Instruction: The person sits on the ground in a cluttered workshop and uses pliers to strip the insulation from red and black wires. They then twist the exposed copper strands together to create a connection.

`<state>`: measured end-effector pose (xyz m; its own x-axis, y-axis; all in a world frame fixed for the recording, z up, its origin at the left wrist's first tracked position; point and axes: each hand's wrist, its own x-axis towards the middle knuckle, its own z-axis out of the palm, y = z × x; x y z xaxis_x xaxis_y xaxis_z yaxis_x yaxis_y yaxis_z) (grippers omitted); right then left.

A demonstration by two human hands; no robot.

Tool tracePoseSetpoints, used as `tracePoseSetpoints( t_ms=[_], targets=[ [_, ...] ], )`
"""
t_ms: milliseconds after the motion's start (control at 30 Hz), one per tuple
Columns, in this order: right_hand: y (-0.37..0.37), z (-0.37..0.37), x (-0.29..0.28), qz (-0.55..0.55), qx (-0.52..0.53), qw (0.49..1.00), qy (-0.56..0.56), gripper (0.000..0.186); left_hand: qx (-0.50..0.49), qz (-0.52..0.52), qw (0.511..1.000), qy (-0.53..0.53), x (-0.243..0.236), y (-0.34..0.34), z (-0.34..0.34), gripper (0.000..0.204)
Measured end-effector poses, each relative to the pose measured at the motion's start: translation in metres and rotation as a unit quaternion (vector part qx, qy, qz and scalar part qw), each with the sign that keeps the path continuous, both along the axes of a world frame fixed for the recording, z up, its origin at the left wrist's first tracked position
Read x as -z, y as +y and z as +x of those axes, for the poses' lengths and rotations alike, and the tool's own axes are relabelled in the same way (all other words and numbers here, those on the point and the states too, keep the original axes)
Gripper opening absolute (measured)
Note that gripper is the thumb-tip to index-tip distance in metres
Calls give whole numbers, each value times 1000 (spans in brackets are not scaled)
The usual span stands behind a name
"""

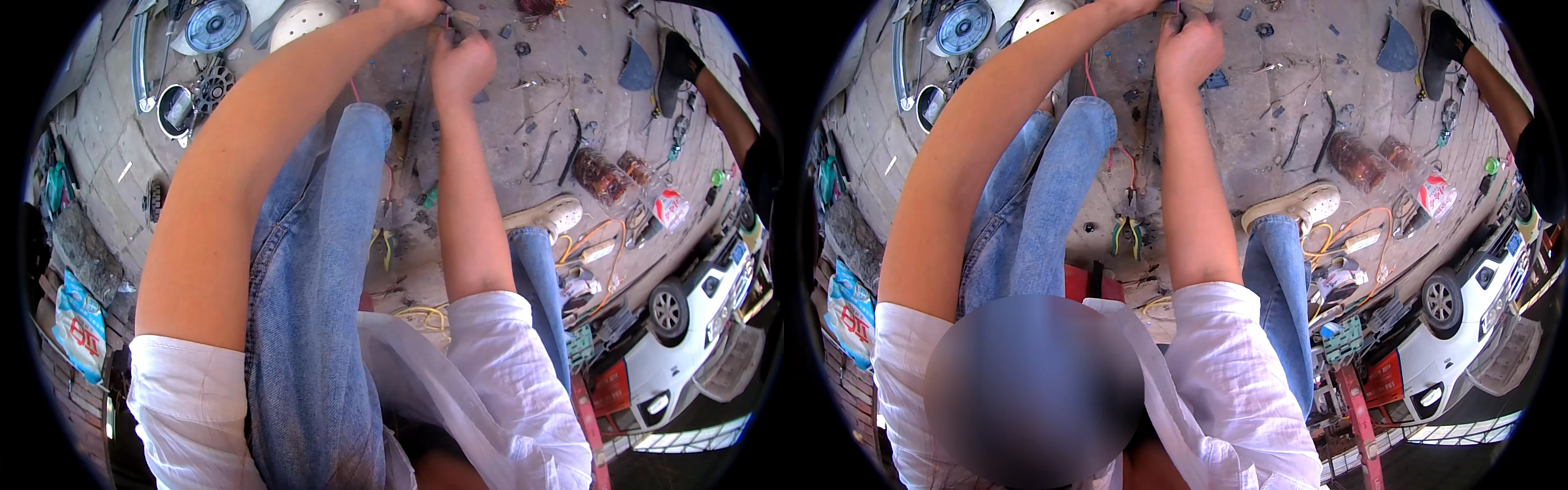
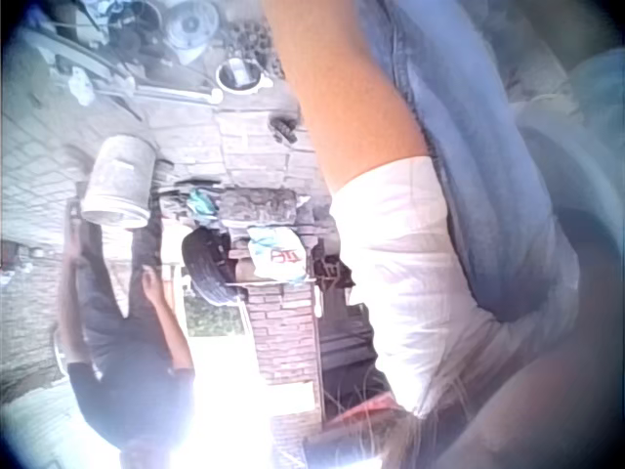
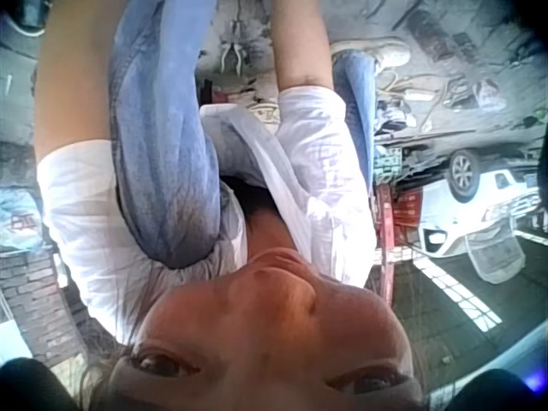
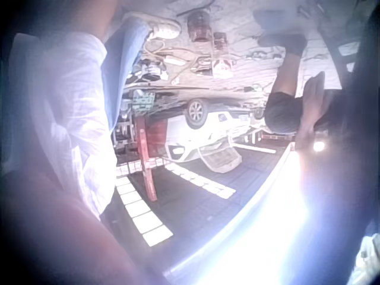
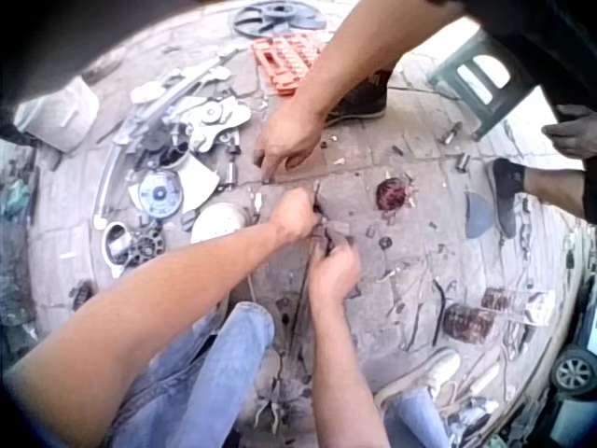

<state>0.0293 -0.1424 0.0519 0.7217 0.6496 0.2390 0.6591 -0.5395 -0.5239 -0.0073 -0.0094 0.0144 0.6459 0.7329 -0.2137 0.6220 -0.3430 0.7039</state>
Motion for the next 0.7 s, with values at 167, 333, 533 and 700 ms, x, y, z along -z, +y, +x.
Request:
tracePoseSetpoints(
  t_ms=[167,333,533,700],
  targets=[
    [1,2,1,16,-15,1000,-12,20,-7,0,1000,5,0,0,1,23],
    [1,3,5,13,-10,999,-30,21,-11,10,1000,11,1,0,1,24],
    [1,3,3,10,-15,1000,-24,21,-3,30,999,19,10,0,2,23],
    [2,5,-5,-25,-27,999,-29,22,-1,15,1000,-13,9,-2,1,22]
  ],
)
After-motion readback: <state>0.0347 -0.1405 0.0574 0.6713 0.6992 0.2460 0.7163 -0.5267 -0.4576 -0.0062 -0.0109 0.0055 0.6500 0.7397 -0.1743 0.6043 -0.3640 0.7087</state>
